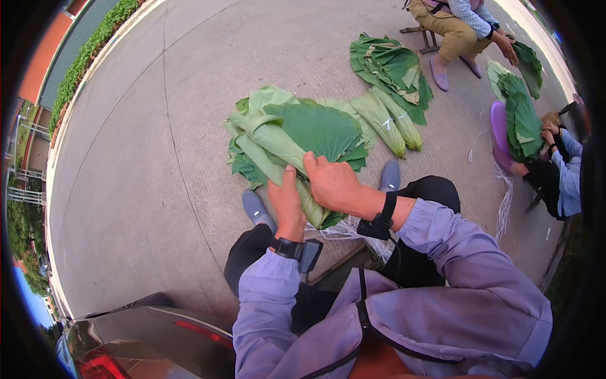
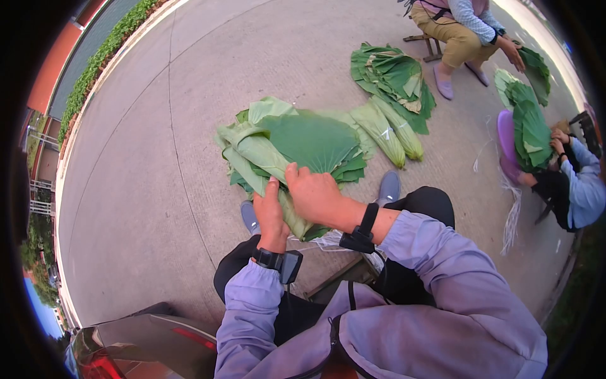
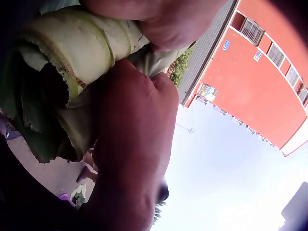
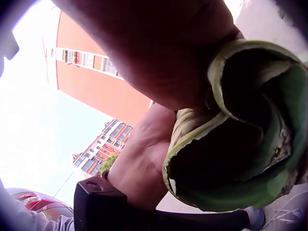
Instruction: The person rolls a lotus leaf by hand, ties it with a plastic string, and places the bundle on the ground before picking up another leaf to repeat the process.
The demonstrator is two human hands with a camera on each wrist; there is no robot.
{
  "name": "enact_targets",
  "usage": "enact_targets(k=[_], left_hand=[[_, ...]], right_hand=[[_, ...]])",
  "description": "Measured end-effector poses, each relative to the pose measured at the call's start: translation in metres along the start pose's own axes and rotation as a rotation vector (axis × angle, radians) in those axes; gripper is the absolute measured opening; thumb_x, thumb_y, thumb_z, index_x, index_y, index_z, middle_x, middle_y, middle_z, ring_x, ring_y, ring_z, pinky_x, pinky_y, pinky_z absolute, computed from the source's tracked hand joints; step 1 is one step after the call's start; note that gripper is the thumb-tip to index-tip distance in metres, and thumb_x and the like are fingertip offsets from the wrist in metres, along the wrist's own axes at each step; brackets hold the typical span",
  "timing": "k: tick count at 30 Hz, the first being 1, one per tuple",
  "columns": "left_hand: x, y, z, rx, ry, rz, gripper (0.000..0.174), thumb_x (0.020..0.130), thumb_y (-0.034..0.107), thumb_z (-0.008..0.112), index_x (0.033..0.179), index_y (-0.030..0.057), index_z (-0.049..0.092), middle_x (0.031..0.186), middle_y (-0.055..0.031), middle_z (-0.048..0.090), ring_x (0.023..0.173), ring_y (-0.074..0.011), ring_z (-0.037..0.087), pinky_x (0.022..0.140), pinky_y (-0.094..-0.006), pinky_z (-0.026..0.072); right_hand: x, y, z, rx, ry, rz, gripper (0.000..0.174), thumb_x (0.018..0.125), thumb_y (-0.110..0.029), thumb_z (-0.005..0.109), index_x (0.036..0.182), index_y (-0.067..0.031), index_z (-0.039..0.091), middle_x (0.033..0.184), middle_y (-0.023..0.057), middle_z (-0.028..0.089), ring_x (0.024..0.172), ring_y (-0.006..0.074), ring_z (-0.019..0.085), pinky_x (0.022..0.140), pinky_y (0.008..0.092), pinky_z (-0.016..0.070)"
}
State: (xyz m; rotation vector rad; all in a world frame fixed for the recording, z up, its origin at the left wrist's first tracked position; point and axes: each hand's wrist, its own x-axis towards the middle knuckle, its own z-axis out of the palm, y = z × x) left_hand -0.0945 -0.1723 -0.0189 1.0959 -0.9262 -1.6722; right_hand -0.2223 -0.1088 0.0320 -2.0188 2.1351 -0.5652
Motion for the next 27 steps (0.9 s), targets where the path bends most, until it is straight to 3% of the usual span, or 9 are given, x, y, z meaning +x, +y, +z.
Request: enact_targets(k=[9,12,15,17,23,26,27], left_hand=[[0.002,-0.024,-0.007,0.157,-0.082,0.025,0.038,0.106,0.014,0.057,0.139,-0.0066,0.055,0.133,-0.0138,0.065,0.116,-0.0228,0.062,0.100,-0.0369,0.0485],[0.001,-0.024,-0.004,0.065,-0.071,0.042,0.035,0.108,0.020,0.058,0.135,-0.0022,0.059,0.126,-0.0091,0.068,0.111,-0.0193,0.065,0.095,-0.0360,0.0525],[-0.008,-0.012,0.005,-0.183,-0.101,-0.122,0.045,0.108,0.024,0.062,0.142,-0.0032,0.052,0.130,-0.0120,0.065,0.117,-0.0210,0.062,0.100,-0.0368,0.0500],[-0.010,-0.011,0.008,-0.163,-0.133,-0.106,0.048,0.107,0.028,0.065,0.142,-0.0016,0.051,0.128,-0.0108,0.065,0.115,-0.0208,0.062,0.100,-0.0371,0.0510],[-0.004,-0.008,-0.002,-0.227,-0.152,-0.205,0.047,0.103,0.027,0.068,0.139,0.0006,0.053,0.125,-0.0103,0.065,0.113,-0.0226,0.065,0.099,-0.0385,0.0529],[0.002,-0.010,-0.014,-0.273,-0.182,-0.273,0.047,0.102,0.030,0.065,0.138,0.0015,0.055,0.130,-0.0127,0.066,0.117,-0.0263,0.066,0.101,-0.0435,0.0545],[0.001,-0.003,-0.010,-0.293,-0.192,-0.294,0.047,0.102,0.032,0.064,0.137,0.0018,0.056,0.132,-0.0139,0.067,0.119,-0.0280,0.067,0.102,-0.0458,0.0551]], right_hand=[[0.000,0.005,0.008,0.017,-0.104,0.026,0.050,0.084,-0.009,0.065,0.127,0.0145,0.052,0.091,0.0263,0.071,0.072,0.0430,0.074,0.062,0.0526,0.0580],[0.000,0.006,0.010,0.030,-0.078,0.019,0.044,0.084,-0.008,0.066,0.122,0.0101,0.052,0.092,0.0258,0.071,0.074,0.0450,0.073,0.063,0.0552,0.0580],[0.002,0.004,0.012,0.009,-0.119,0.014,0.044,0.084,-0.009,0.066,0.121,0.0101,0.052,0.095,0.0253,0.071,0.079,0.0449,0.073,0.066,0.0559,0.0587],[0.003,0.004,0.015,0.005,-0.174,0.016,0.043,0.085,-0.010,0.066,0.121,0.0095,0.053,0.100,0.0257,0.071,0.084,0.0450,0.074,0.070,0.0564,0.0593],[0.003,0.003,-0.019,0.224,-0.349,0.018,0.052,0.089,-0.016,0.068,0.134,0.0055,0.054,0.113,0.0256,0.070,0.101,0.0457,0.071,0.087,0.0517,0.0582],[-0.004,0.020,-0.024,0.349,-0.301,-0.105,0.061,0.093,-0.025,0.070,0.144,0.0031,0.051,0.117,0.0233,0.069,0.100,0.0393,0.072,0.085,0.0449,0.0581],[-0.003,0.026,-0.029,0.506,-0.295,-0.035,0.059,0.094,-0.027,0.071,0.140,0.0036,0.053,0.115,0.0231,0.069,0.098,0.0372,0.072,0.083,0.0448,0.0577]])
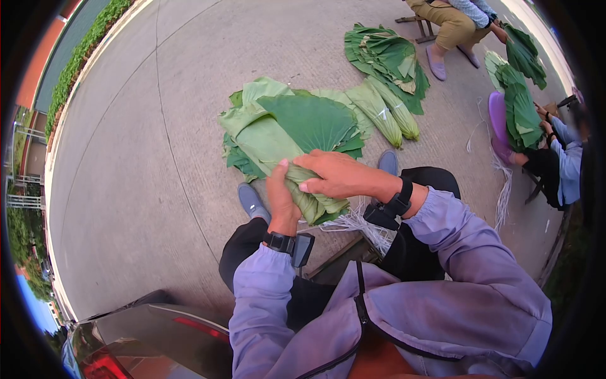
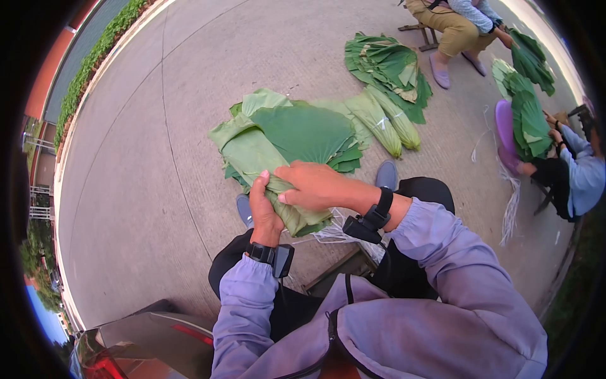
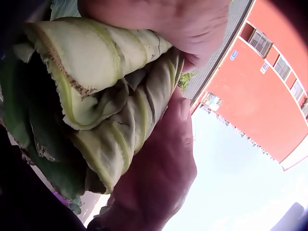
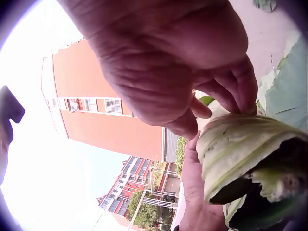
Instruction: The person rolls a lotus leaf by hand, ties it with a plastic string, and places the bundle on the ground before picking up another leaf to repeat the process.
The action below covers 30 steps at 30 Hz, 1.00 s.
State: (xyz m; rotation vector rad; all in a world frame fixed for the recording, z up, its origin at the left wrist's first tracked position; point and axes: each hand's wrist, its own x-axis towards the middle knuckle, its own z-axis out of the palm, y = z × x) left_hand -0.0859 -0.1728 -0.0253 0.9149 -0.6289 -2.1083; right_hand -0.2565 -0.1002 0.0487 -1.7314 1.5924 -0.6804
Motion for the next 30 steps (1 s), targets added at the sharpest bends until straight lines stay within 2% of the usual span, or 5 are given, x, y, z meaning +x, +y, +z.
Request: enact_targets(k=[5,11,20,26,30], left_hand=[[-0.014,0.017,0.018,-0.183,-0.039,0.101,0.058,0.097,0.035,0.063,0.143,0.0005,0.053,0.137,-0.0180,0.065,0.123,-0.0350,0.065,0.110,-0.0504,0.0504],[-0.019,0.019,0.018,-0.173,-0.146,0.155,0.064,0.097,0.037,0.063,0.148,0.0001,0.050,0.142,-0.0181,0.062,0.128,-0.0347,0.062,0.112,-0.0495,0.0488],[-0.035,0.032,0.042,0.087,-0.053,0.187,0.061,0.095,0.022,0.072,0.147,-0.0017,0.050,0.140,-0.0159,0.064,0.128,-0.0310,0.063,0.113,-0.0466,0.0489],[-0.054,0.043,0.029,0.007,-0.101,0.051,0.063,0.090,0.011,0.071,0.148,-0.0025,0.048,0.135,-0.0153,0.063,0.124,-0.0307,0.063,0.111,-0.0456,0.0488],[-0.070,0.038,0.037,0.135,-0.138,-0.005,0.064,0.088,0.009,0.072,0.146,-0.0034,0.049,0.135,-0.0154,0.064,0.122,-0.0299,0.065,0.109,-0.0448,0.0510]], right_hand=[[-0.001,0.023,-0.014,0.490,0.244,0.134,0.056,0.096,-0.032,0.077,0.135,0.0042,0.058,0.115,0.0214,0.070,0.097,0.0232,0.070,0.079,0.0387,0.0560],[-0.014,0.004,0.000,1.244,-0.038,0.252,0.065,0.091,-0.025,0.084,0.139,0.0083,0.055,0.119,0.0186,0.070,0.101,0.0227,0.071,0.087,0.0369,0.0587],[-0.013,0.012,0.012,1.005,0.119,0.102,0.066,0.086,-0.023,0.087,0.135,0.0100,0.058,0.116,0.0164,0.071,0.101,0.0204,0.069,0.087,0.0370,0.0577],[-0.025,0.017,-0.036,0.815,-0.140,0.126,0.042,0.097,-0.028,0.078,0.124,0.0023,0.067,0.108,0.0089,0.071,0.098,0.0123,0.066,0.087,0.0281,0.0546],[-0.026,0.031,-0.054,0.625,0.230,-0.071,0.039,0.097,-0.025,0.080,0.123,0.0019,0.068,0.102,0.0046,0.069,0.094,0.0094,0.064,0.086,0.0261,0.0545]])
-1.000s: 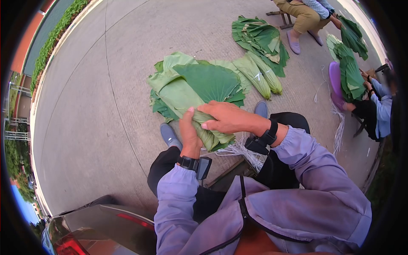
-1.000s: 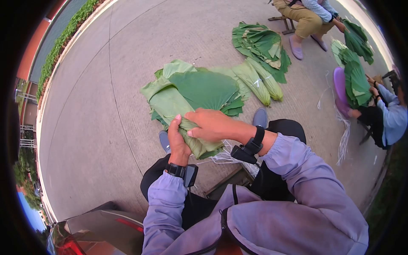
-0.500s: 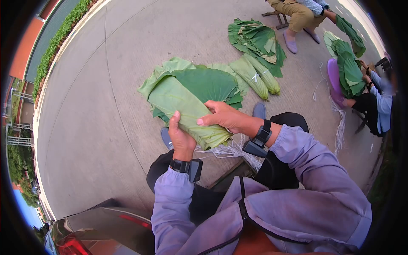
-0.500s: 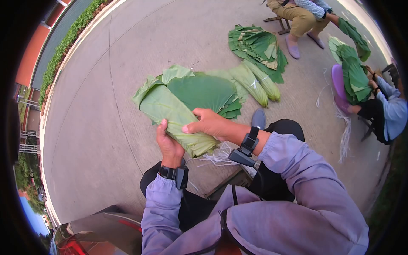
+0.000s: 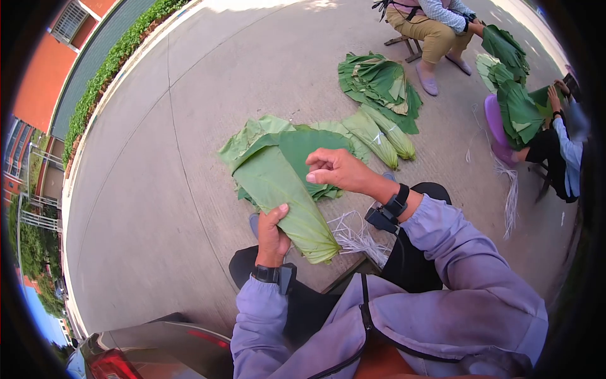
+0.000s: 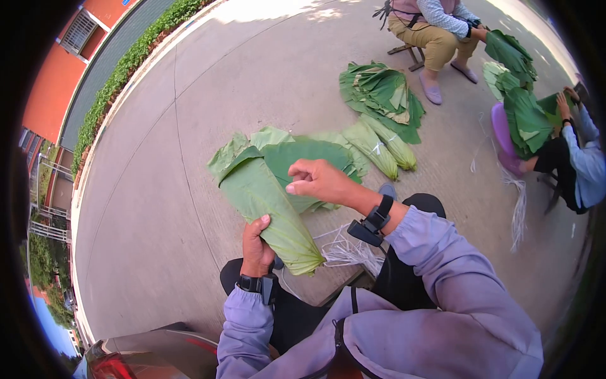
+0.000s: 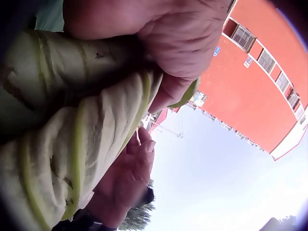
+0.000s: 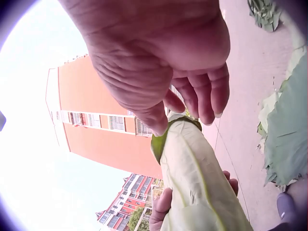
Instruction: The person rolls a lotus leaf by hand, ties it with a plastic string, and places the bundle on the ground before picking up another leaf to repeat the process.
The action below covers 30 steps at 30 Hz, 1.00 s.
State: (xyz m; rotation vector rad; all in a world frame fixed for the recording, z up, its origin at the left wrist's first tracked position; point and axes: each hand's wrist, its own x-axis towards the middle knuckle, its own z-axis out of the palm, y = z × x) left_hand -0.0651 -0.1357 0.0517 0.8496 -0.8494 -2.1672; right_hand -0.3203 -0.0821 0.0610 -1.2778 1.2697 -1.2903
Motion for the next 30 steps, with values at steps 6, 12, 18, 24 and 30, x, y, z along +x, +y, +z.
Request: enact_targets(k=[6,12,18,24,30], left_hand=[[-0.005,-0.043,-0.001,0.223,-0.072,-0.171,0.058,0.086,0.007,0.073,0.140,-0.0051,0.056,0.128,-0.0155,0.068,0.113,-0.0278,0.068,0.103,-0.0417,0.0525],[-0.006,-0.053,-0.011,0.379,-0.114,-0.219,0.059,0.084,0.002,0.072,0.140,-0.0040,0.054,0.124,-0.0140,0.068,0.111,-0.0259,0.068,0.099,-0.0412,0.0541],[0.003,-0.059,-0.028,0.480,-0.131,-0.110,0.064,0.080,0.006,0.077,0.139,-0.0040,0.053,0.121,-0.0134,0.068,0.107,-0.0252,0.068,0.094,-0.0393,0.0542],[0.007,-0.061,-0.036,0.784,-0.046,-0.042,0.066,0.076,0.014,0.082,0.133,-0.0055,0.054,0.115,-0.0182,0.070,0.103,-0.0290,0.070,0.092,-0.0399,0.0546],[0.003,-0.048,-0.029,1.053,0.011,-0.074,0.072,0.076,0.010,0.082,0.138,-0.0082,0.051,0.118,-0.0177,0.069,0.107,-0.0264,0.069,0.095,-0.0377,0.0545]], right_hand=[[-0.005,-0.006,-0.009,-0.432,0.189,-0.238,0.047,0.081,-0.014,0.083,0.123,-0.0036,0.066,0.113,0.0097,0.061,0.103,0.0259,0.063,0.084,0.0367,0.0537],[0.008,0.017,-0.001,-0.620,0.103,-0.239,0.035,0.079,-0.009,0.079,0.112,-0.0039,0.068,0.117,0.0098,0.061,0.115,0.0323,0.059,0.098,0.0421,0.0490],[0.023,0.030,-0.003,-0.589,0.064,-0.225,0.022,0.081,-0.005,0.076,0.102,-0.0039,0.071,0.107,0.0097,0.065,0.110,0.0332,0.061,0.096,0.0425,0.0492],[0.031,0.024,-0.017,-0.605,0.015,-0.141,0.017,0.082,-0.005,0.073,0.099,-0.0016,0.073,0.094,0.0158,0.067,0.094,0.0384,0.065,0.085,0.0437,0.0520],[0.032,0.019,-0.029,-0.454,-0.110,0.010,0.021,0.082,-0.003,0.075,0.103,-0.0023,0.074,0.094,0.0109,0.066,0.093,0.0281,0.065,0.085,0.0390,0.0516]])
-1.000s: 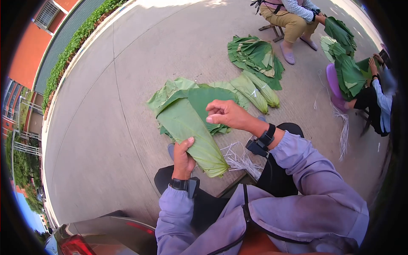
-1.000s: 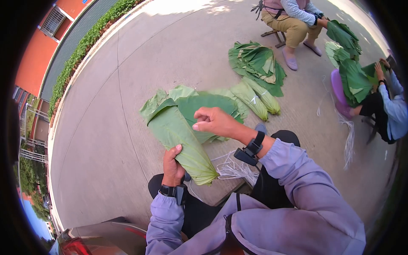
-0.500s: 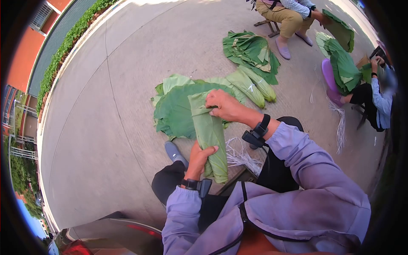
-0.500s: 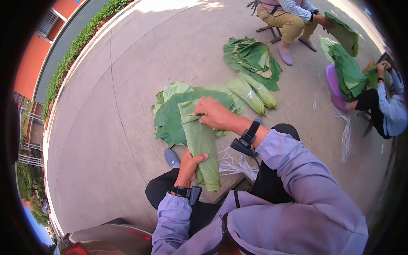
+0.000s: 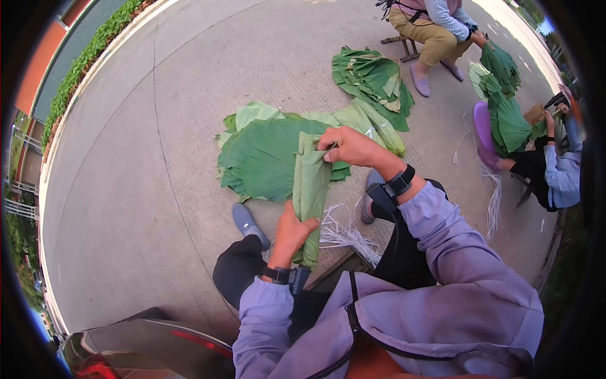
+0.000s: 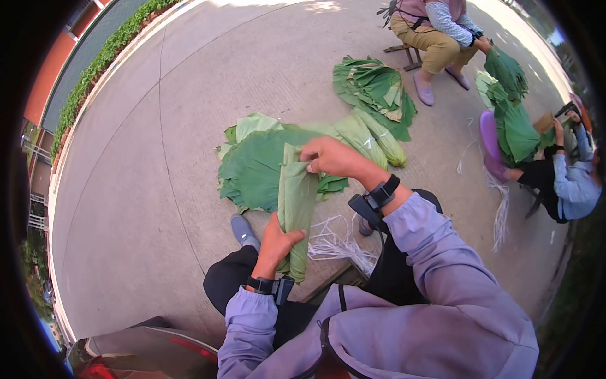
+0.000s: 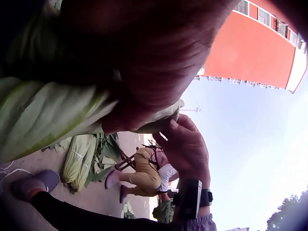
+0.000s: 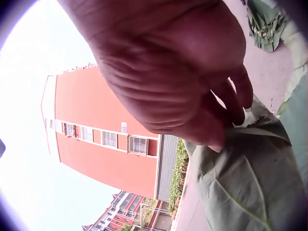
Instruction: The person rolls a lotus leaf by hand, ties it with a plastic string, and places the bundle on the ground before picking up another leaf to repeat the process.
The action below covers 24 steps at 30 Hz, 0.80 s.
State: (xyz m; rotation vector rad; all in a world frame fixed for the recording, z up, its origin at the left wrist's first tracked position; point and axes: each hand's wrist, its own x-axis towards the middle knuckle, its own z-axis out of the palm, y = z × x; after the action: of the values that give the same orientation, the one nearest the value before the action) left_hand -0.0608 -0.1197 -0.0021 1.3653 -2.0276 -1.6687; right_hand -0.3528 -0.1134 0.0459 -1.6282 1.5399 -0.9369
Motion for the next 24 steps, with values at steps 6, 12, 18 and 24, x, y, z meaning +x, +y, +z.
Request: enact_targets(k=[6,12,18,24], left_hand=[[-0.003,-0.002,0.005,-0.231,-0.027,0.078,0.064,0.080,0.017,0.080,0.135,-0.0046,0.055,0.119,-0.0196,0.072,0.106,-0.0319,0.071,0.094,-0.0410,0.0555],[-0.007,0.004,-0.008,-0.858,-0.165,-0.006,0.067,0.085,0.008,0.072,0.147,-0.0053,0.049,0.129,-0.0166,0.068,0.115,-0.0301,0.069,0.103,-0.0444,0.0552],[-0.011,0.005,-0.015,-1.141,-0.232,-0.041,0.071,0.087,0.012,0.072,0.150,-0.0039,0.045,0.137,-0.0188,0.064,0.121,-0.0344,0.067,0.108,-0.0479,0.0546],[-0.011,0.000,-0.016,-1.195,-0.324,-0.112,0.072,0.086,0.015,0.073,0.150,-0.0038,0.046,0.134,-0.0194,0.066,0.118,-0.0354,0.069,0.106,-0.0492,0.0562]], right_hand=[[-0.003,-0.003,0.004,-0.021,0.189,0.052,0.012,0.087,-0.005,0.074,0.096,0.0005,0.070,0.091,0.0087,0.067,0.086,0.0206,0.065,0.078,0.0365,0.0516],[-0.006,-0.001,-0.003,-0.032,0.280,0.122,0.014,0.088,-0.008,0.075,0.095,0.0022,0.068,0.085,0.0068,0.068,0.077,0.0158,0.064,0.073,0.0347,0.0524],[-0.007,-0.002,0.018,0.034,0.275,-0.002,0.025,0.087,-0.007,0.074,0.108,0.0029,0.066,0.099,0.0092,0.069,0.090,0.0189,0.069,0.084,0.0360,0.0566],[-0.003,-0.022,0.031,-0.091,0.383,-0.243,0.029,0.085,-0.002,0.068,0.113,-0.0001,0.066,0.102,0.0140,0.066,0.093,0.0303,0.068,0.084,0.0396,0.0551]])
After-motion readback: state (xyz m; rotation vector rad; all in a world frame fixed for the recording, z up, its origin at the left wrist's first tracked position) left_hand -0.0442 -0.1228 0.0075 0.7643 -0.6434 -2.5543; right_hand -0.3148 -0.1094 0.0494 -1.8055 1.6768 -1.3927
